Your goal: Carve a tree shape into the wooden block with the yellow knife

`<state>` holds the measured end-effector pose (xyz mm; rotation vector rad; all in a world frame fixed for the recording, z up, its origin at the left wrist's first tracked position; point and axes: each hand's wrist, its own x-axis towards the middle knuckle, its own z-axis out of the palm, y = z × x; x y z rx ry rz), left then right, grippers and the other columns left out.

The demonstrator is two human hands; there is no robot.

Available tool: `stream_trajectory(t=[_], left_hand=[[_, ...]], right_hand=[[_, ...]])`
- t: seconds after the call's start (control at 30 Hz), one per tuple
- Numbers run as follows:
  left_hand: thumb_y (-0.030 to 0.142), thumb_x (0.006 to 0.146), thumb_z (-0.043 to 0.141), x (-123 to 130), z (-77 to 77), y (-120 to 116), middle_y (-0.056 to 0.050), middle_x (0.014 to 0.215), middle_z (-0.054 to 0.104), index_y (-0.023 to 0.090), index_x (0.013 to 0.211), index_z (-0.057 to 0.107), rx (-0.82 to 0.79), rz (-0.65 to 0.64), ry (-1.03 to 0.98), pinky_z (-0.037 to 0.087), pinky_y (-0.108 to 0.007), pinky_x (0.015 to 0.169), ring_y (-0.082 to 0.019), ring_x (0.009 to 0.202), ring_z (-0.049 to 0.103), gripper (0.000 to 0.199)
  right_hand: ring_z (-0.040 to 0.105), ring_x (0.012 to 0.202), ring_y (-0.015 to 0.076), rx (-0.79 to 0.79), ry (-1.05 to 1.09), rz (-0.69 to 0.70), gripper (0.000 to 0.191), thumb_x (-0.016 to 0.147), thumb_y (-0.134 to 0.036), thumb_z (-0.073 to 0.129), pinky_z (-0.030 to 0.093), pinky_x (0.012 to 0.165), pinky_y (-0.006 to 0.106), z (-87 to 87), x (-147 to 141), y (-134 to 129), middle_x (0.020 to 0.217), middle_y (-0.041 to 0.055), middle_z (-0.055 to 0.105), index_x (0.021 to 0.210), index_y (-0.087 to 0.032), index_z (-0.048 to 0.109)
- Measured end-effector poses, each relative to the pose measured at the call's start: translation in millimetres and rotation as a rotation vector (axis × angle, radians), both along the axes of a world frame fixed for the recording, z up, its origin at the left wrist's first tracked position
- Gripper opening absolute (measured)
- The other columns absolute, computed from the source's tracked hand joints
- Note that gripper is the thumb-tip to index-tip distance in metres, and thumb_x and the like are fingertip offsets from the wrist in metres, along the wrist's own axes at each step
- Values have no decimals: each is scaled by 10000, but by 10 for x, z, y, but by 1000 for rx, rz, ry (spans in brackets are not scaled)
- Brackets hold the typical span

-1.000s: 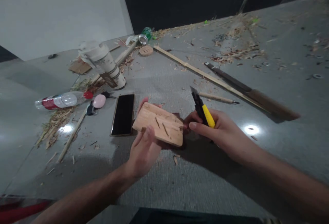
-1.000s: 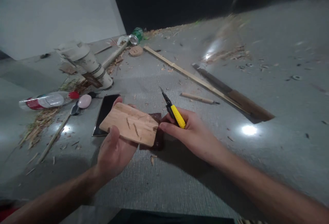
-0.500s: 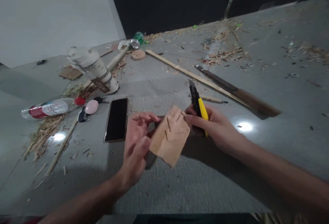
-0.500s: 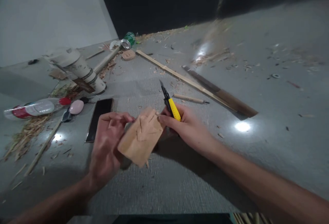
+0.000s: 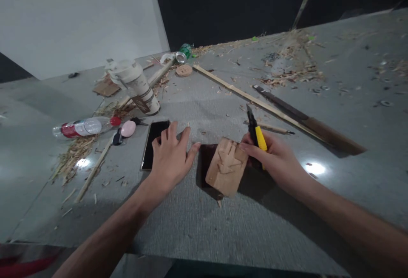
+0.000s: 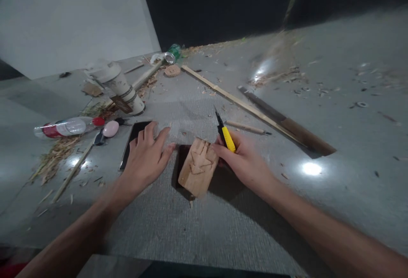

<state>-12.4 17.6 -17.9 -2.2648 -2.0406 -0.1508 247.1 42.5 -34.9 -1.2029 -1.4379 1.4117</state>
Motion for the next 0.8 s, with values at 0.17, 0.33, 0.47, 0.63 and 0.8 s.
stream_trajectory(t=[0.17,0.33,0.47,0.63,0.8], left_hand=[[508,1115,376,8,-6,-11,-241,1578,438,168,1523,548,13,-3,11,500,-693,1032,-465,1351,518,558],[538,1118,335,13,4,-17,-236,1540,474,174,1518,553,-2,-16,15,499,-695,1021,-448,1299,549,583],[533,1116,361,17,9,-20,-237,1537,477,165,1518,554,-2,-36,-1,431,-722,1102,-436,1312,545,578],[519,1104,423,21,4,-27,-241,1542,472,166,1476,575,17,-64,-42,453,-718,1082,-445,1311,556,535],[474,1122,378,43,-4,-48,-221,1509,508,153,1445,590,41,-198,-123,247,-718,1256,-405,1419,514,502]], right_hand=[[509,628,139,5,-18,-27,282,899,-465,761,405,542,295,2,-5,-2,737,-38,533,843,-251,586],[497,615,137,3,-20,-29,305,892,-493,763,403,528,292,5,-9,-5,732,-39,525,843,-251,583],[509,611,143,6,-28,-24,324,895,-525,763,416,532,299,-7,5,1,725,-35,542,854,-251,594],[513,613,143,1,-27,-34,329,896,-535,773,412,535,299,-19,24,10,724,-36,554,880,-251,607],[511,620,145,7,-13,-49,337,878,-536,795,409,540,303,-17,29,9,734,-34,559,882,-252,615]])
